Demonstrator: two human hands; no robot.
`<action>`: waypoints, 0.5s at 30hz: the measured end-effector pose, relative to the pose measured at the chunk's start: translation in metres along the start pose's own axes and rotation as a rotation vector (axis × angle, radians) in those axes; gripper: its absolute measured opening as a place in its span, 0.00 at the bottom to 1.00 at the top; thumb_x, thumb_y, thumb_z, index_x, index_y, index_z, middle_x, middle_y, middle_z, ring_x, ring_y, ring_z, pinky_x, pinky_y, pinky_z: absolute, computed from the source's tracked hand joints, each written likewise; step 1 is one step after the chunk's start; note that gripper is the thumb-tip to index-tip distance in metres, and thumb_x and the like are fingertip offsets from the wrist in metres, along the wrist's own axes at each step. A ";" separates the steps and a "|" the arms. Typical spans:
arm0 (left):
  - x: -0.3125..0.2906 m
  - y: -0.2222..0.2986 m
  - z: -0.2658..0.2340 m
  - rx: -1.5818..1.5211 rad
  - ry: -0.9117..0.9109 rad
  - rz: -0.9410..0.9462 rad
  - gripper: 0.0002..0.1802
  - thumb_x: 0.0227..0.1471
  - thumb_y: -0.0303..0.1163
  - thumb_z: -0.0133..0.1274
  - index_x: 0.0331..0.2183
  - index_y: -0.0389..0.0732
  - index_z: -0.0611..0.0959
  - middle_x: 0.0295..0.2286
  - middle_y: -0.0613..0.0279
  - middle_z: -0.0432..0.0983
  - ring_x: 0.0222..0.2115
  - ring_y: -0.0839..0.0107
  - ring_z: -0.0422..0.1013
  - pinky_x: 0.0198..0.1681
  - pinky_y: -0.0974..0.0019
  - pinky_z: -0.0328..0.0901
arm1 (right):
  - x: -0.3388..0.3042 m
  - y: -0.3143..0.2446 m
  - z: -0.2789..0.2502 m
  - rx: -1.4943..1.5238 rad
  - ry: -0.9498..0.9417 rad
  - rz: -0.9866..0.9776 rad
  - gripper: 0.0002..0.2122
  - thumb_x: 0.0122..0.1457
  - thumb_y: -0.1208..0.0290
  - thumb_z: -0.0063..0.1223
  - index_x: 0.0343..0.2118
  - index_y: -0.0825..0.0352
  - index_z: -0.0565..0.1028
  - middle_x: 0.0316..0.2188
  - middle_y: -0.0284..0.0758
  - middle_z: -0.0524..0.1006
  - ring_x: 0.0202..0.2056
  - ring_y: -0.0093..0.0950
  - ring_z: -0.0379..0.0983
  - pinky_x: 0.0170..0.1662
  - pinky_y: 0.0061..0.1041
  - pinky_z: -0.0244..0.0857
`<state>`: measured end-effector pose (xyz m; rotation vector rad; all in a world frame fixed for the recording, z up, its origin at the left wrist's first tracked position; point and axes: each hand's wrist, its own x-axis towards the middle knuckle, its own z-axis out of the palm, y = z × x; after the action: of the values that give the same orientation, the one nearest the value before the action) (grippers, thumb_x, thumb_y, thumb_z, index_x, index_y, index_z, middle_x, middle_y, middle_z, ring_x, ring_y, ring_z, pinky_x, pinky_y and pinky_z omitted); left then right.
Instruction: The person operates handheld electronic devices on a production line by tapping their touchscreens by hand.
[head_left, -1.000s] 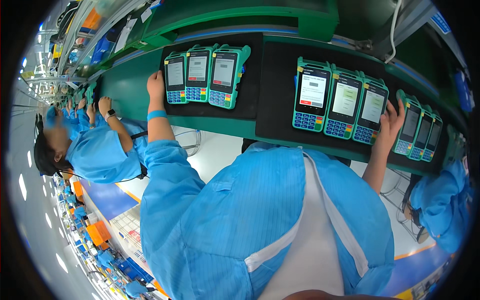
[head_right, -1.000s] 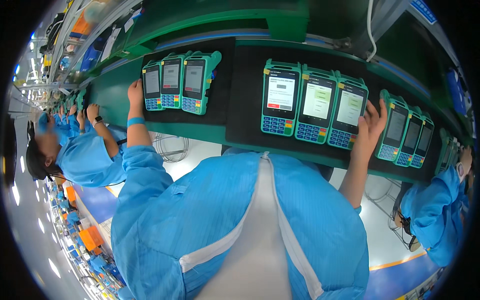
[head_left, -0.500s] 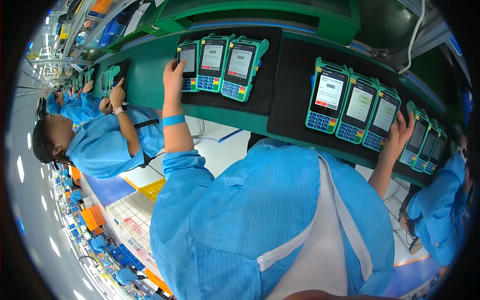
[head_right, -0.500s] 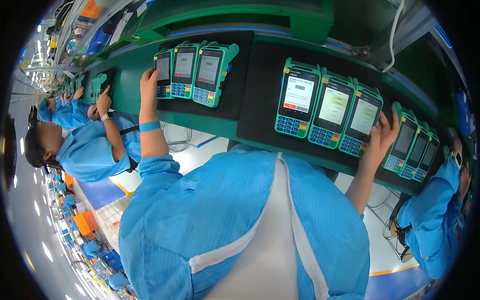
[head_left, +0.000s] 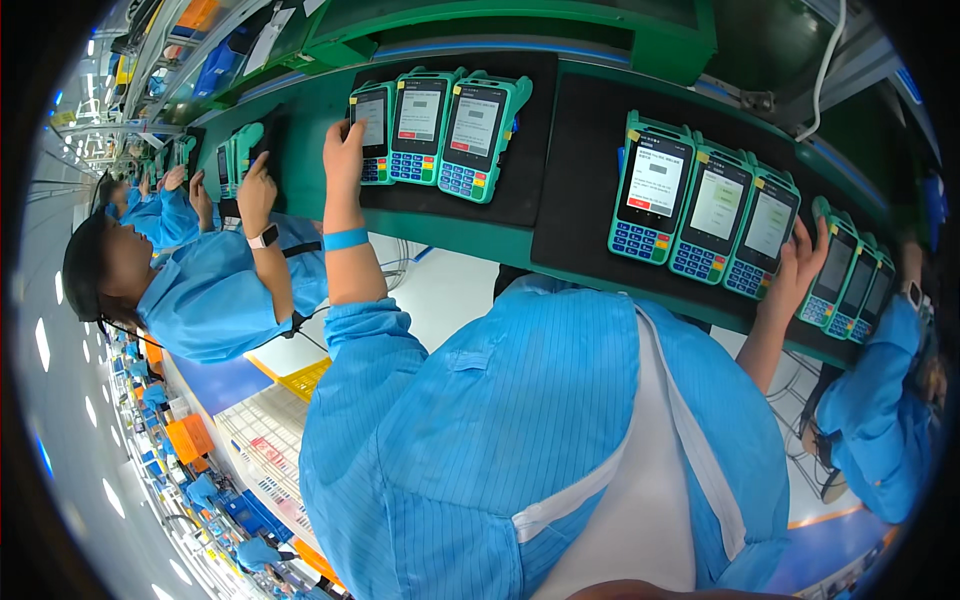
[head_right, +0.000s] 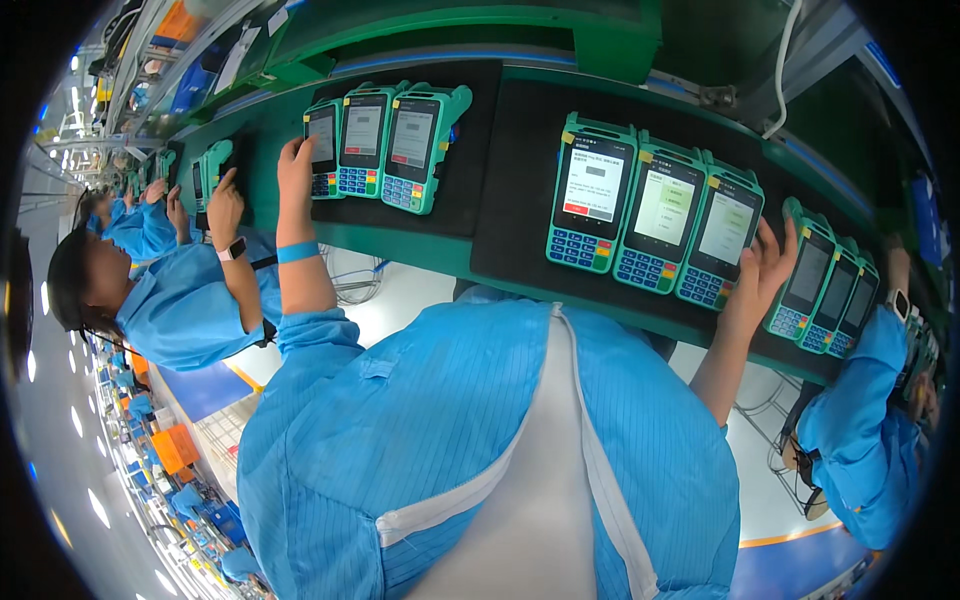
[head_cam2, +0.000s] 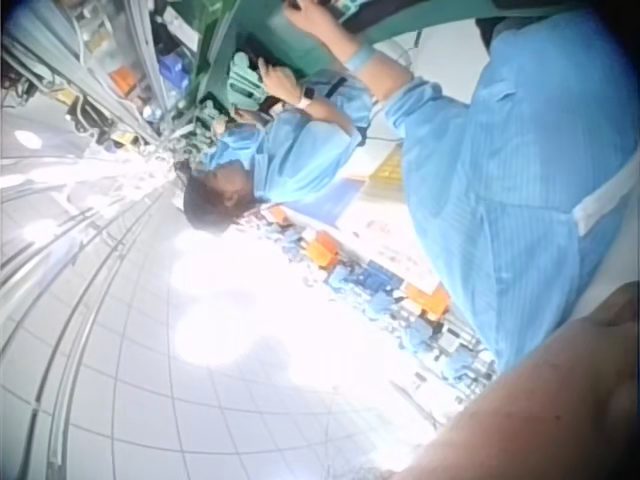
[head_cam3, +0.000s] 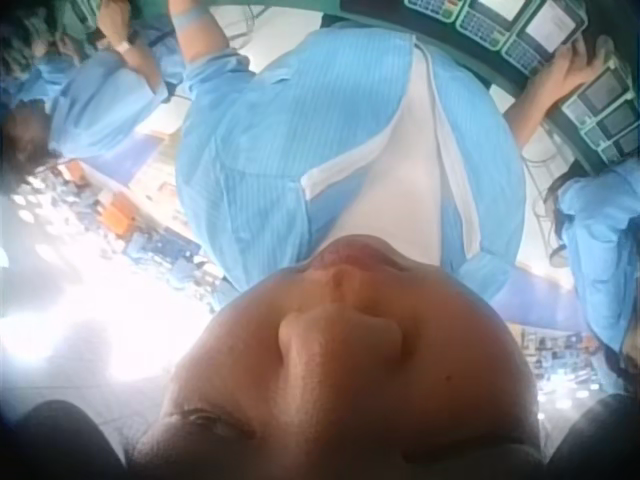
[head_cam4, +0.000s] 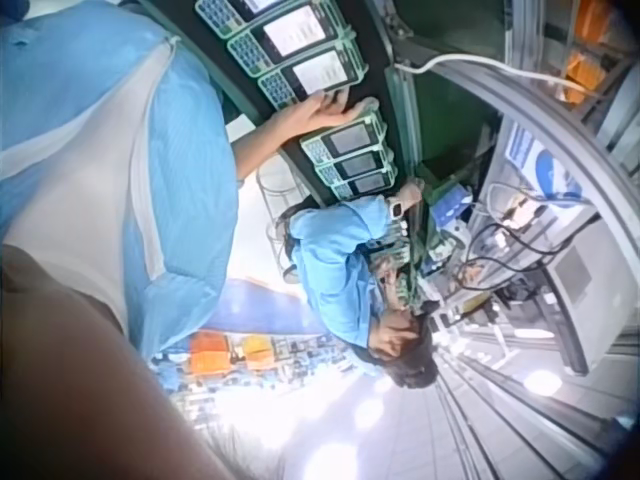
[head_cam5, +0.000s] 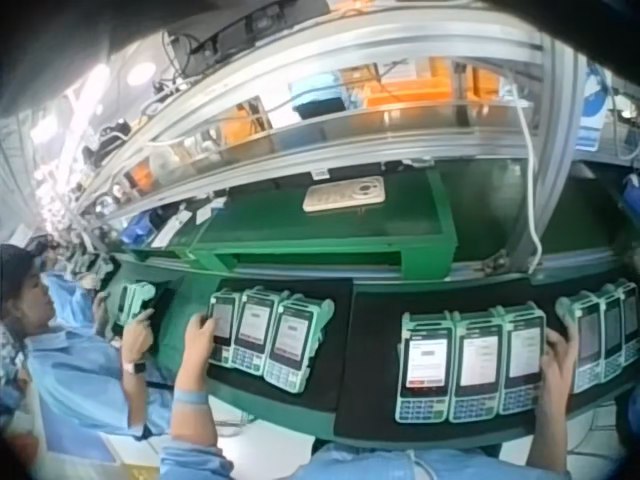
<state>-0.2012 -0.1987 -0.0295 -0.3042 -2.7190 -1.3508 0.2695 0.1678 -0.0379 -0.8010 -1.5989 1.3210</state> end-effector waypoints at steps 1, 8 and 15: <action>0.000 -0.001 0.000 0.004 -0.014 -0.011 0.30 0.46 0.43 0.57 0.43 0.26 0.75 0.37 0.48 0.75 0.37 0.64 0.71 0.42 0.67 0.64 | 0.000 0.000 0.000 0.010 -0.004 0.012 0.31 0.55 0.75 0.44 0.62 0.65 0.48 0.53 0.48 0.64 0.52 0.34 0.63 0.56 0.29 0.56; -0.013 -0.005 -0.009 -0.221 -0.067 -0.083 0.26 0.49 0.38 0.54 0.45 0.26 0.75 0.38 0.51 0.75 0.38 0.67 0.70 0.43 0.70 0.62 | 0.000 -0.001 0.000 0.012 -0.007 -0.002 0.31 0.55 0.75 0.44 0.62 0.65 0.48 0.53 0.48 0.63 0.52 0.34 0.64 0.56 0.29 0.57; -0.013 -0.020 -0.015 -0.295 -0.157 -0.079 0.23 0.52 0.33 0.51 0.46 0.26 0.74 0.37 0.55 0.76 0.39 0.70 0.70 0.45 0.72 0.62 | 0.000 -0.002 0.001 -0.001 0.003 0.020 0.31 0.55 0.76 0.44 0.62 0.65 0.48 0.53 0.49 0.63 0.53 0.35 0.64 0.55 0.29 0.57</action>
<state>-0.1933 -0.2245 -0.0385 -0.3401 -2.6736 -1.8270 0.2692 0.1667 -0.0364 -0.8213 -1.5927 1.3332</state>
